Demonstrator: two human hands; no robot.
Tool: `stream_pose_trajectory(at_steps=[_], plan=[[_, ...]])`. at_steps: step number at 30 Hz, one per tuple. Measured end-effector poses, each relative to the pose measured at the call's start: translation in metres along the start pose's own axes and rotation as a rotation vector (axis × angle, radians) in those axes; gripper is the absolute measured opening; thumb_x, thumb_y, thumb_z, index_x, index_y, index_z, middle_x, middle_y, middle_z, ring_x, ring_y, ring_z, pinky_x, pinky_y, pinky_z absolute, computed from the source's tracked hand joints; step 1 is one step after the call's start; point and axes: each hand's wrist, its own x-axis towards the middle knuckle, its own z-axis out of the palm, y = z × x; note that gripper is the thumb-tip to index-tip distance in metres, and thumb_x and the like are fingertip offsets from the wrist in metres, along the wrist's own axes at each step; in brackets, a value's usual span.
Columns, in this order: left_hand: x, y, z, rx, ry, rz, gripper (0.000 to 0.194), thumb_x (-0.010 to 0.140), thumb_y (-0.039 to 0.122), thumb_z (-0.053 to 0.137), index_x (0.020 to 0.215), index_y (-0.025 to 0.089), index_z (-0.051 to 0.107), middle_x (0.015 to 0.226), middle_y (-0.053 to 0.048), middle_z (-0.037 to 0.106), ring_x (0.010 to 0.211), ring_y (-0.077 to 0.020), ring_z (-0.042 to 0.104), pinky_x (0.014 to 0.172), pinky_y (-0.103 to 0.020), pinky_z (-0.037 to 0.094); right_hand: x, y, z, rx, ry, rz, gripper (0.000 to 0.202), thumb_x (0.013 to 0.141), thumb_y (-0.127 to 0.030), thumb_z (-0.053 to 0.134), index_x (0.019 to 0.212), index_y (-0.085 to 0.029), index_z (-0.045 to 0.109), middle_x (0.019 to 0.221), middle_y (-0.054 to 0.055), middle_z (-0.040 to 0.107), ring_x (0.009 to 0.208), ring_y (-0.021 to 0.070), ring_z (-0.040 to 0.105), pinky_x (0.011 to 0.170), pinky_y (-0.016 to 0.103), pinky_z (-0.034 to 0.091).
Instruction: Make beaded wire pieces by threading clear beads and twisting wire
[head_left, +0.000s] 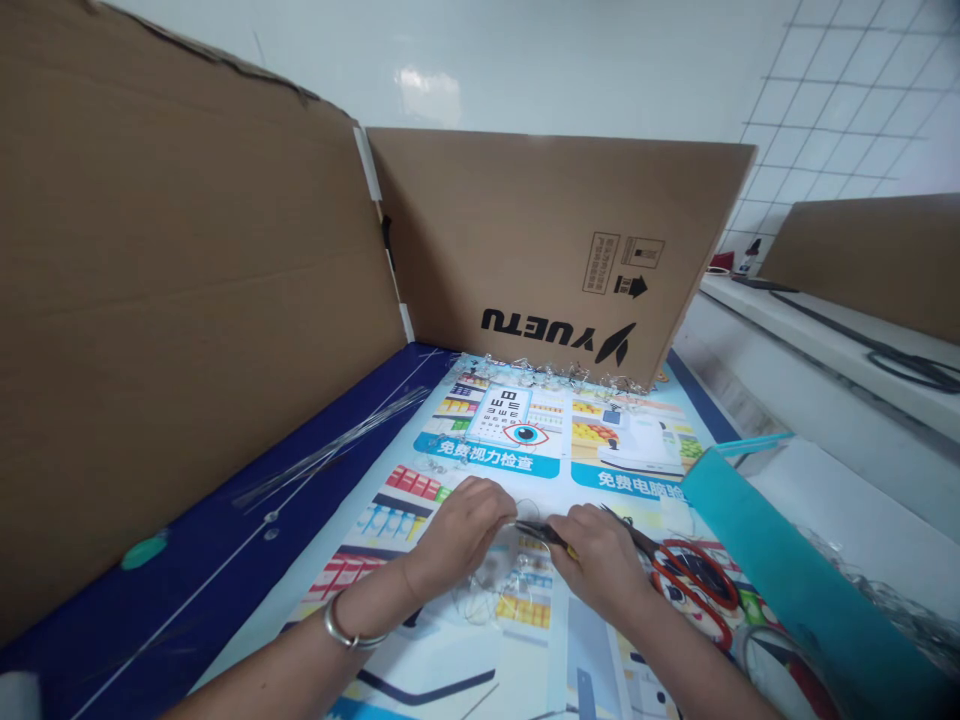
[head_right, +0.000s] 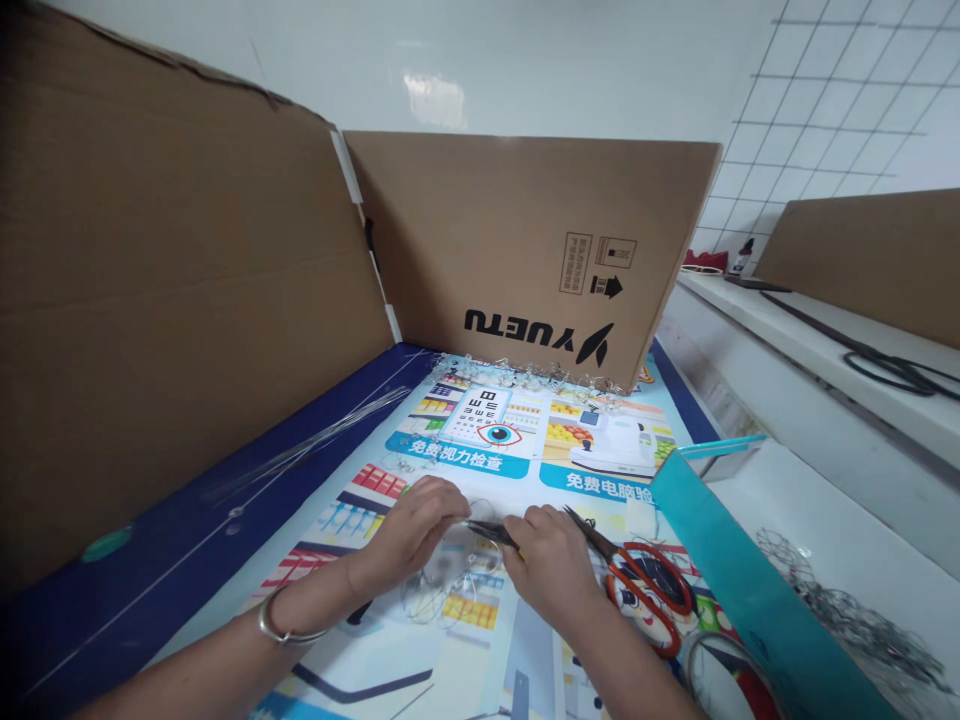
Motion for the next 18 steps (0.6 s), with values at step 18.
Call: stream_pose_trajectory(at_steps=[18], plan=[[-0.0007,0.0011,-0.0001,-0.011,-0.028,-0.008,0.014,0.085,0.010,0.040,0.090,0.017,0.052,0.081,-0.005,0.058,0.079,-0.0177,0.051,0.073,-0.034,0.039,-0.0001,-0.0012,-0.0031,-0.042,-0.017,-0.017,0.009,0.079,-0.024,0.051,0.085,-0.022,0.058,0.074,0.001,0.056,0.073,0.0162,0.048,0.065,0.028,0.031]])
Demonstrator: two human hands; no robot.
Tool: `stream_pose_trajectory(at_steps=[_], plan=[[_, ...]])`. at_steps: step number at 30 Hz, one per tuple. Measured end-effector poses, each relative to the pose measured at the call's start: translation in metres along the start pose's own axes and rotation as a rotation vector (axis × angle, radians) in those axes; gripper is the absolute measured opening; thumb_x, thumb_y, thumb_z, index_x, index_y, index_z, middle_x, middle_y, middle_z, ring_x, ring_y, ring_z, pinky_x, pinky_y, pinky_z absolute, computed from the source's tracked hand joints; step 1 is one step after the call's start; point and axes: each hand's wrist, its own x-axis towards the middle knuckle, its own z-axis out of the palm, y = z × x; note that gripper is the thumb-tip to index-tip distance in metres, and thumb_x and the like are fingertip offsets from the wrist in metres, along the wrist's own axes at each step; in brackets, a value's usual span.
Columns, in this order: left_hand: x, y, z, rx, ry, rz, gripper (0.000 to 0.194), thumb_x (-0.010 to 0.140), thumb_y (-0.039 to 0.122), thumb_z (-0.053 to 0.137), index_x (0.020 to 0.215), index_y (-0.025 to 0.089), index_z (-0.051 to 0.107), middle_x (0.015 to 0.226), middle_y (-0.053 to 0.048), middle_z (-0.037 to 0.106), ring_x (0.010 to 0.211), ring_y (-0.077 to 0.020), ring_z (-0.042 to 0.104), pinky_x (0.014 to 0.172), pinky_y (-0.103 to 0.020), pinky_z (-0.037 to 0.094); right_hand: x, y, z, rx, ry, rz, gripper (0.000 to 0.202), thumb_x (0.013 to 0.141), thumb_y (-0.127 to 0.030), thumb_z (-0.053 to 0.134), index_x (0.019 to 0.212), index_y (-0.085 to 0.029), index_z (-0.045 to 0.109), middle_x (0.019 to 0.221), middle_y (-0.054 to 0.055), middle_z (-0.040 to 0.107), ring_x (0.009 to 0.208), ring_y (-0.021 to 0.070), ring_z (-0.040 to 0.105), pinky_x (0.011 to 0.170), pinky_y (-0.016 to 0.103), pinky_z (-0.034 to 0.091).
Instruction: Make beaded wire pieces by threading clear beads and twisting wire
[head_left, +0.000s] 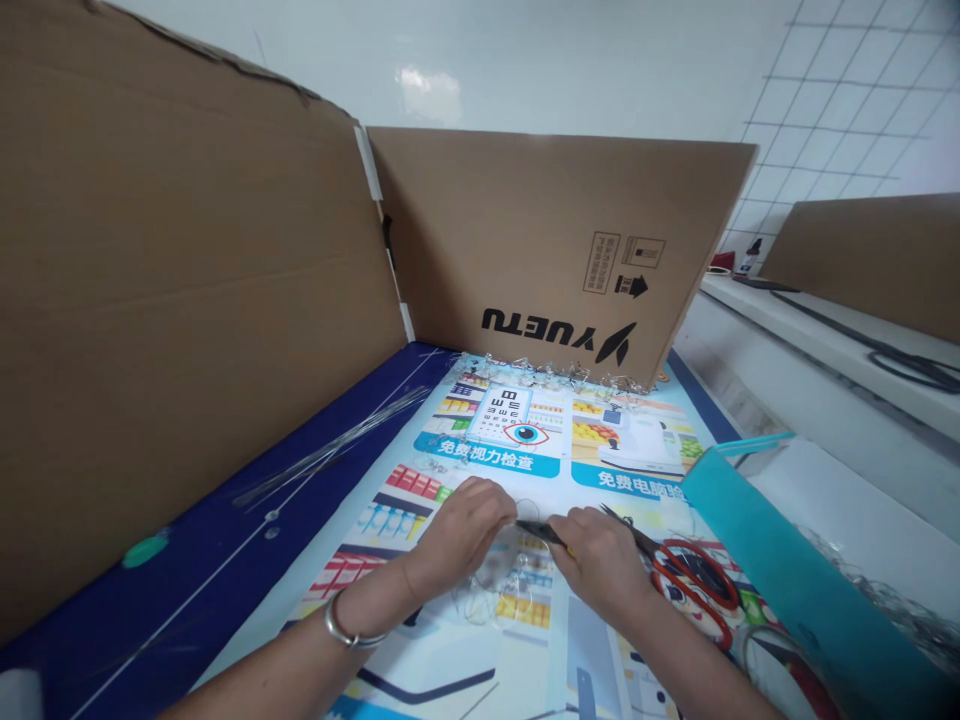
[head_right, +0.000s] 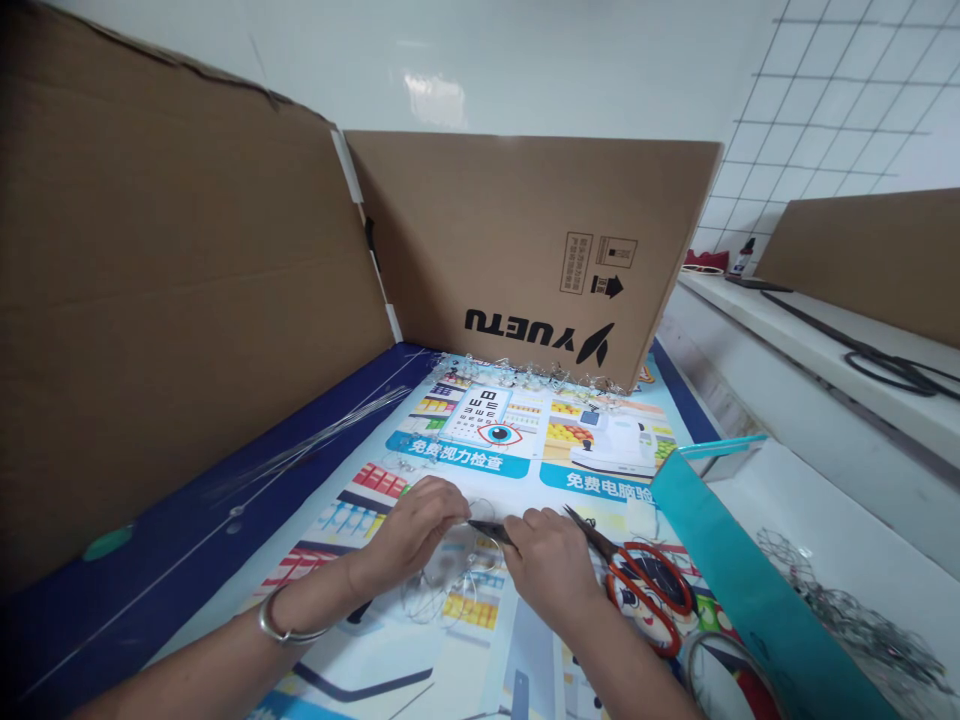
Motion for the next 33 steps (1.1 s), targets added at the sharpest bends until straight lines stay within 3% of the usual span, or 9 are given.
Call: stream_pose_trajectory(at_steps=[11,18,23,33], plan=[[0.006,-0.003,0.001,-0.027,-0.110,-0.205,0.015,0.088,0.018,0.039,0.086,0.018,0.054,0.081,-0.004,0.057,0.080,-0.0166,0.050,0.072,-0.030,0.040,0.002,0.008,0.008,0.011,0.064,0.106,0.016,0.083,-0.028,0.047,0.088,-0.020,0.060,0.078,0.005,0.054,0.080,0.0180,0.046,0.071,0.029,0.031],[0.003,-0.012,0.006,0.005,-0.048,-0.358,0.017,0.084,0.017,0.044,0.098,0.021,0.053,0.094,-0.004,0.058,0.090,-0.0183,0.051,0.078,-0.031,0.040,0.003,0.008,0.010,-0.075,0.033,0.211,0.030,0.084,-0.035,0.048,0.108,-0.020,0.054,0.089,0.007,0.057,0.089,0.0220,0.046,0.078,0.034,0.031],[0.002,-0.013,0.005,0.005,-0.035,-0.478,0.010,0.081,0.019,0.047,0.089,0.021,0.052,0.085,-0.001,0.056,0.073,-0.0146,0.052,0.067,-0.026,0.041,0.004,0.006,0.009,-0.103,0.011,0.232,0.031,0.083,-0.036,0.049,0.110,-0.021,0.052,0.091,0.007,0.055,0.091,0.0227,0.045,0.078,0.034,0.031],[0.002,-0.014,0.004,0.074,-0.072,-0.461,0.011,0.081,0.020,0.047,0.079,0.020,0.058,0.080,-0.002,0.058,0.079,-0.0159,0.053,0.073,-0.026,0.041,0.005,0.002,0.007,-0.148,0.023,0.259,0.022,0.084,-0.034,0.048,0.101,-0.023,0.055,0.090,0.007,0.053,0.089,0.0227,0.043,0.075,0.035,0.030]])
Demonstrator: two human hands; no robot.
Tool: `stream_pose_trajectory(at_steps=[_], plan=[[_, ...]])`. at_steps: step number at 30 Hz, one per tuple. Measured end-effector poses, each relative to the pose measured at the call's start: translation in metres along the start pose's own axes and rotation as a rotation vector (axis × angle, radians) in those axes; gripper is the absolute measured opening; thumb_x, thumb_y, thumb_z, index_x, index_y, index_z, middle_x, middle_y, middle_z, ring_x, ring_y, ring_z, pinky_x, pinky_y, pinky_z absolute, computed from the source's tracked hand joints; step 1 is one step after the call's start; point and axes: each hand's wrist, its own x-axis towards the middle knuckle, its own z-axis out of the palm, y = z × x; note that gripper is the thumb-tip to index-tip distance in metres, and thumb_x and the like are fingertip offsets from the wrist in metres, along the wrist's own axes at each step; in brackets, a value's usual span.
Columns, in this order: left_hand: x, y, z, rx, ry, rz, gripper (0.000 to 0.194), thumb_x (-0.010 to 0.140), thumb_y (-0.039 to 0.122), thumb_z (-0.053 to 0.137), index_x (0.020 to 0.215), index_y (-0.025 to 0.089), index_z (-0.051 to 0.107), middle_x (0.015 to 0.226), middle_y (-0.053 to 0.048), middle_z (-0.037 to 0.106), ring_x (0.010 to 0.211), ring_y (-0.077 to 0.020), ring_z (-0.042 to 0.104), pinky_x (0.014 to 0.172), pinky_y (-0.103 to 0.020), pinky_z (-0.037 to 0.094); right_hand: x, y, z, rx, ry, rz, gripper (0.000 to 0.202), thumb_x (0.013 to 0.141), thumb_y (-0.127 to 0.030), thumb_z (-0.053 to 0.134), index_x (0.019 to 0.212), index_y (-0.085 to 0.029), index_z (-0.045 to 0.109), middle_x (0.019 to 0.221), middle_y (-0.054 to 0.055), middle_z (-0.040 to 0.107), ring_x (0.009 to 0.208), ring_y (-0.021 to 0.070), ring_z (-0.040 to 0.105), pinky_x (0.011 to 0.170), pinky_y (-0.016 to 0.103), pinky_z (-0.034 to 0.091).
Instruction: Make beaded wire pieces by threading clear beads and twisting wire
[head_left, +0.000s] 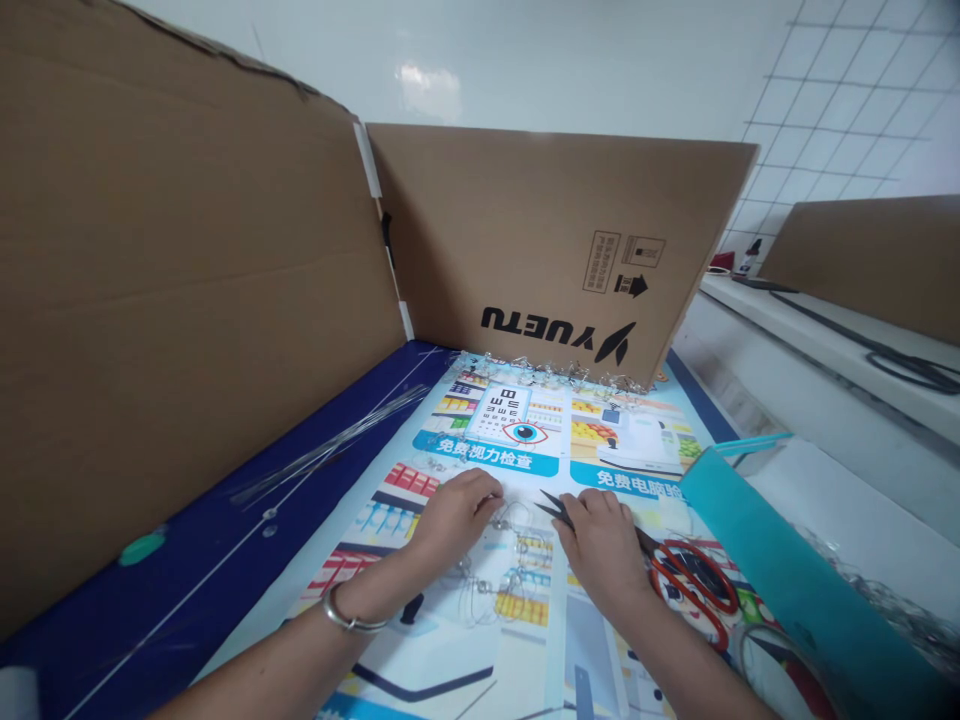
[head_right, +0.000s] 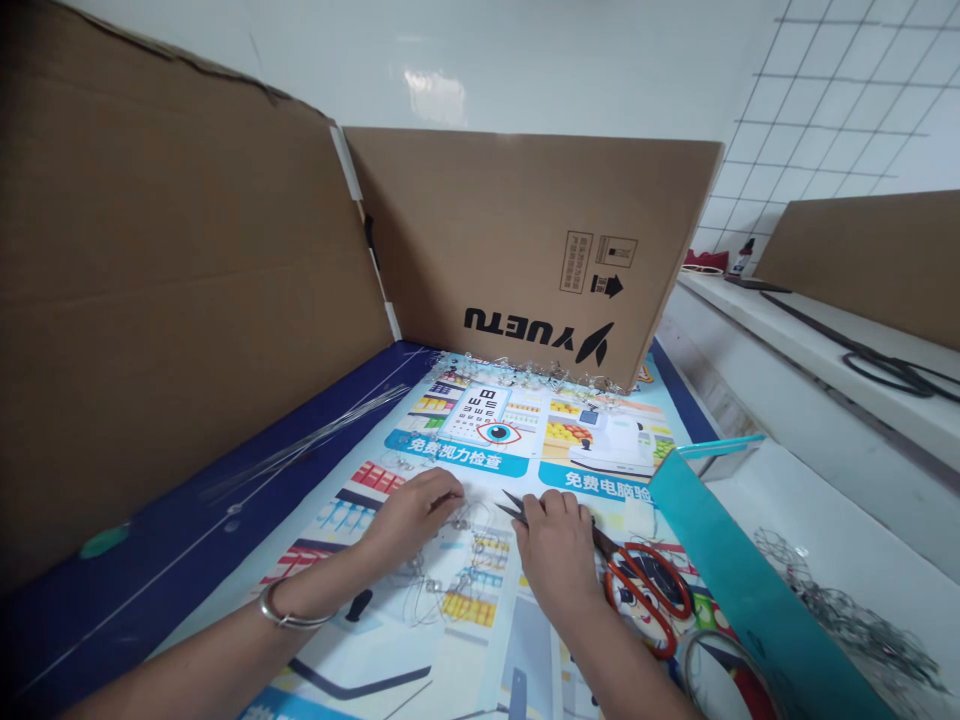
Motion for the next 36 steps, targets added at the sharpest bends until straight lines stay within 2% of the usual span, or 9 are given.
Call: stream_pose_trajectory(at_steps=[9,17,20,23,25,28,31,34,36], plan=[[0.000,0.002,-0.001,0.080,-0.033,0.038,0.013,0.081,0.018,0.048,0.077,0.020,0.061,0.081,-0.002,0.058,0.082,-0.0164,0.053,0.075,-0.027,0.041,-0.001,0.001,0.001,0.071,0.039,-0.023,0.027,0.081,-0.018,0.046,0.106,-0.021,0.056,0.094,0.008,0.054,0.093,0.0229,0.044,0.083,0.038,0.030],[0.000,0.010,-0.005,0.154,-0.047,0.108,0.017,0.083,0.019,0.046,0.081,0.019,0.062,0.082,-0.004,0.059,0.084,-0.0180,0.053,0.077,-0.030,0.042,-0.004,-0.008,-0.009,0.269,0.162,-0.177,0.030,0.084,-0.014,0.040,0.109,-0.018,0.055,0.100,0.009,0.055,0.096,0.0220,0.045,0.086,0.040,0.035],[0.000,0.009,-0.004,0.121,-0.060,0.130,0.015,0.082,0.018,0.047,0.087,0.020,0.062,0.088,-0.004,0.061,0.088,-0.0185,0.054,0.080,-0.032,0.043,-0.007,-0.020,-0.013,0.372,0.144,-0.261,0.028,0.084,-0.016,0.041,0.108,-0.018,0.054,0.101,0.008,0.056,0.095,0.0205,0.045,0.087,0.038,0.036],[0.000,0.009,-0.005,0.072,-0.068,0.150,0.021,0.081,0.018,0.049,0.099,0.021,0.060,0.104,-0.005,0.059,0.100,-0.0201,0.051,0.087,-0.035,0.042,-0.010,-0.027,-0.015,0.414,0.099,-0.318,0.030,0.083,-0.018,0.044,0.111,-0.018,0.052,0.104,0.007,0.056,0.096,0.0203,0.046,0.088,0.038,0.036],[0.001,0.010,-0.011,0.047,-0.055,0.149,0.025,0.082,0.017,0.048,0.105,0.021,0.058,0.113,-0.006,0.056,0.107,-0.0208,0.048,0.092,-0.037,0.040,-0.011,-0.026,-0.014,0.414,0.111,-0.286,0.030,0.083,-0.019,0.043,0.111,-0.018,0.052,0.101,0.007,0.057,0.094,0.0203,0.047,0.087,0.037,0.036],[0.001,0.015,-0.025,0.015,-0.033,0.151,0.026,0.084,0.017,0.044,0.106,0.022,0.056,0.115,-0.006,0.054,0.110,-0.0200,0.047,0.094,-0.038,0.039,-0.012,-0.022,-0.012,0.384,0.132,-0.139,0.022,0.083,-0.020,0.042,0.099,-0.019,0.057,0.089,0.006,0.059,0.086,0.0186,0.050,0.080,0.033,0.038],[-0.008,0.023,-0.039,-0.001,-0.061,0.172,0.026,0.085,0.018,0.042,0.106,0.023,0.056,0.112,-0.005,0.057,0.107,-0.0193,0.049,0.092,-0.037,0.042,-0.011,-0.018,-0.010,0.362,0.073,-0.031,0.017,0.081,-0.021,0.043,0.090,-0.021,0.057,0.080,0.003,0.058,0.078,0.0155,0.052,0.068,0.026,0.038],[-0.028,0.030,-0.042,0.041,-0.092,0.174,0.032,0.084,0.019,0.044,0.116,0.024,0.050,0.120,-0.006,0.053,0.112,-0.0202,0.046,0.095,-0.038,0.040,-0.011,-0.019,-0.011,0.334,-0.024,0.007,0.009,0.077,-0.022,0.048,0.082,-0.022,0.055,0.075,0.000,0.056,0.072,0.0137,0.051,0.060,0.023,0.034],[-0.042,0.032,-0.037,0.081,-0.146,0.174,0.044,0.082,0.024,0.049,0.126,0.025,0.041,0.131,-0.006,0.043,0.119,-0.0222,0.040,0.098,-0.040,0.037,-0.011,-0.020,-0.013,0.299,-0.060,0.019,0.004,0.075,-0.024,0.050,0.074,-0.022,0.053,0.072,-0.001,0.055,0.070,0.0136,0.050,0.059,0.023,0.032]])
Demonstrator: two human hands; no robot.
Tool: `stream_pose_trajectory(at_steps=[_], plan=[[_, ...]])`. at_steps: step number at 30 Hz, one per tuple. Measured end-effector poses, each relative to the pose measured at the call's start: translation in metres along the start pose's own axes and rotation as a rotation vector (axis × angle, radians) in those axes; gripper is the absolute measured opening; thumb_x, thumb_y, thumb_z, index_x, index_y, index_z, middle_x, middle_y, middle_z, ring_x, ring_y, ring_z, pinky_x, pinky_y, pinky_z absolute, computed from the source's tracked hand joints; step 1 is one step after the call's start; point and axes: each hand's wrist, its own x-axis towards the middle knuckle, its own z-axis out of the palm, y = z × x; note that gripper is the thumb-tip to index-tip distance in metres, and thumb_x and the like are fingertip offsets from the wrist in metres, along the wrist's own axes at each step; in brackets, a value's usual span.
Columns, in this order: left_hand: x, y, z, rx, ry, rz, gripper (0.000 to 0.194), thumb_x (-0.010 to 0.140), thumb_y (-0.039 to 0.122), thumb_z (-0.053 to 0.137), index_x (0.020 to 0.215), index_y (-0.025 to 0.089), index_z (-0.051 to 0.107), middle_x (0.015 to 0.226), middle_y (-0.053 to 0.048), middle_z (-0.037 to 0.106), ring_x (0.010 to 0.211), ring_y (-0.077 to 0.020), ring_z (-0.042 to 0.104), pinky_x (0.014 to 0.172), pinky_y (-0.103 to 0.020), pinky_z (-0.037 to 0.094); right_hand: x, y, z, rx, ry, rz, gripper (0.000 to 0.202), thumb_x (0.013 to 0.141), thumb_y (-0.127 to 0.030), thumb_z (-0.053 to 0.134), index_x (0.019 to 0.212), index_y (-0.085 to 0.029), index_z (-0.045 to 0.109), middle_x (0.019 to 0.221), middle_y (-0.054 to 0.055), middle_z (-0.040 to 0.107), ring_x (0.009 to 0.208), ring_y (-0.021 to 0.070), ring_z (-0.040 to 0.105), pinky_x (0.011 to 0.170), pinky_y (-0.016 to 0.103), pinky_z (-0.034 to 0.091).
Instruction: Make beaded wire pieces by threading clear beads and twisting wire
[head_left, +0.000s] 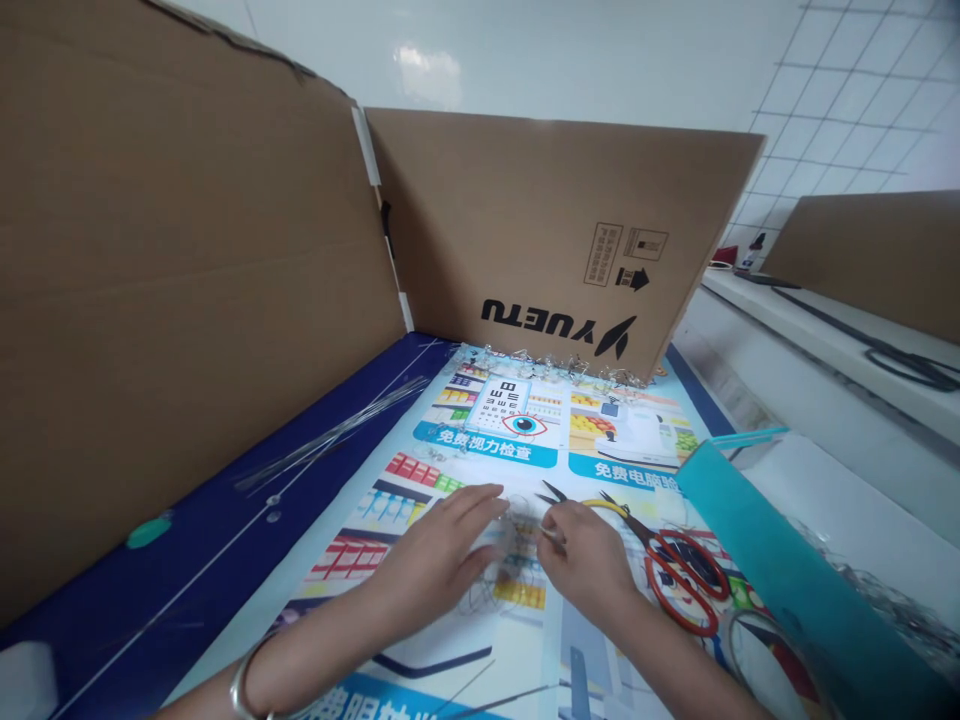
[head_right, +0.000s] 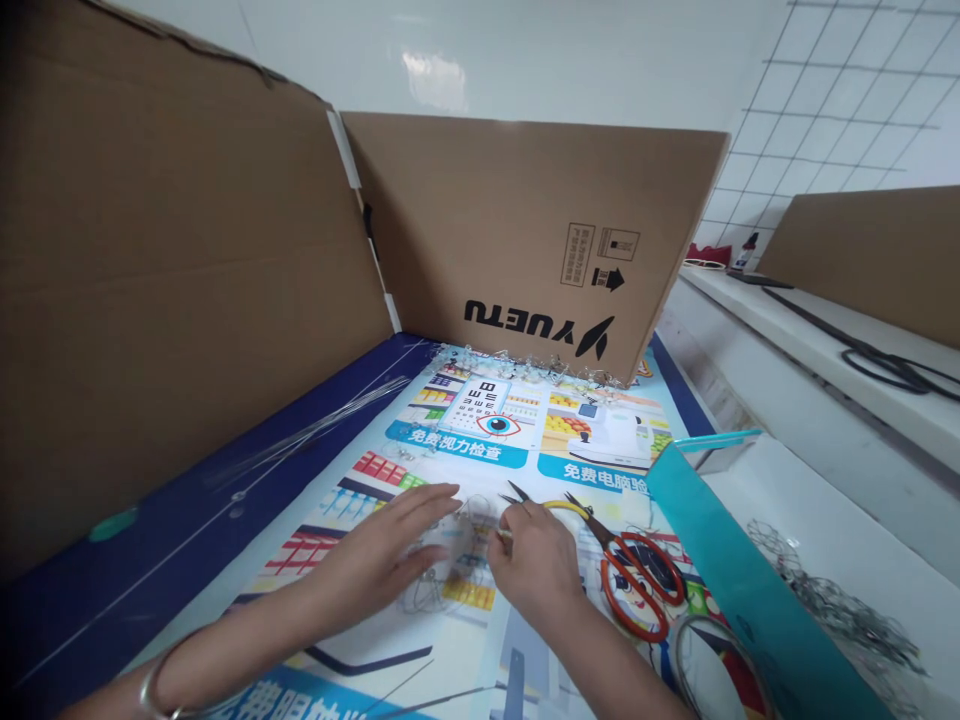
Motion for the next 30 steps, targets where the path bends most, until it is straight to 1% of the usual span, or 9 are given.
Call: stream_pose_trajectory(at_steps=[4,8,11,16,19,21,25,30], plan=[[-0.013,0.003,0.017,0.058,-0.105,-0.025,0.069,0.074,0.031,0.061,0.134,0.026,0.027,0.141,-0.008,0.030,0.128,-0.0262,0.028,0.103,-0.045,0.030,-0.001,-0.003,-0.002,-0.040,-0.025,-0.006,0.008,0.073,-0.023,0.051,0.066,-0.021,0.051,0.070,-0.001,0.054,0.070,0.0133,0.049,0.060,0.023,0.030],[-0.013,0.002,0.024,0.054,-0.155,-0.017,0.074,0.075,0.039,0.060,0.137,0.026,0.022,0.143,-0.009,0.024,0.131,-0.0268,0.022,0.104,-0.047,0.027,0.000,-0.003,-0.001,-0.056,-0.030,-0.006,0.010,0.071,-0.019,0.050,0.061,-0.020,0.050,0.067,-0.001,0.052,0.066,0.0121,0.047,0.059,0.023,0.029],[-0.012,0.001,0.024,0.021,-0.153,0.010,0.073,0.075,0.043,0.059,0.136,0.027,0.023,0.143,-0.009,0.024,0.131,-0.0286,0.020,0.103,-0.050,0.026,0.003,-0.003,0.002,-0.060,-0.028,0.016,0.013,0.071,-0.017,0.051,0.058,-0.019,0.049,0.063,-0.001,0.052,0.063,0.0113,0.046,0.057,0.022,0.029],[-0.010,0.003,0.020,-0.009,-0.185,0.055,0.055,0.077,0.040,0.058,0.128,0.033,0.038,0.145,-0.005,0.019,0.132,-0.0316,0.015,0.102,-0.054,0.026,0.011,-0.003,0.006,-0.021,-0.031,0.053,0.011,0.070,-0.017,0.051,0.059,-0.019,0.050,0.064,-0.002,0.053,0.062,0.0105,0.047,0.055,0.021,0.028],[-0.009,0.003,0.018,-0.033,-0.183,0.067,0.054,0.077,0.040,0.058,0.127,0.034,0.040,0.146,-0.003,0.017,0.132,-0.0316,0.013,0.102,-0.055,0.024,0.014,-0.003,0.007,-0.030,-0.032,0.043,0.011,0.071,-0.016,0.051,0.060,-0.020,0.051,0.065,-0.002,0.053,0.062,0.0103,0.047,0.054,0.021,0.029],[-0.009,0.003,0.018,-0.050,-0.178,0.072,0.053,0.077,0.040,0.058,0.126,0.034,0.040,0.145,-0.003,0.018,0.132,-0.0314,0.015,0.102,-0.055,0.024,0.016,-0.004,0.007,-0.063,-0.036,0.040,0.011,0.071,-0.016,0.051,0.061,-0.020,0.052,0.066,-0.002,0.054,0.062,0.0106,0.048,0.054,0.021,0.029],[-0.008,0.004,0.017,-0.070,-0.191,0.061,0.049,0.077,0.040,0.057,0.124,0.034,0.043,0.145,-0.002,0.018,0.131,-0.0316,0.016,0.102,-0.055,0.025,0.017,-0.006,0.009,-0.124,-0.031,0.025,0.013,0.076,-0.017,0.049,0.063,-0.019,0.053,0.069,0.000,0.055,0.065,0.0119,0.049,0.057,0.023,0.030],[-0.007,0.006,0.014,-0.085,-0.210,0.082,0.047,0.078,0.037,0.057,0.123,0.033,0.044,0.146,-0.003,0.017,0.132,-0.0301,0.015,0.103,-0.053,0.024,0.014,-0.005,0.013,-0.122,0.007,-0.024,0.013,0.082,-0.021,0.046,0.072,-0.021,0.054,0.075,0.000,0.057,0.071,0.0136,0.050,0.063,0.024,0.031]])
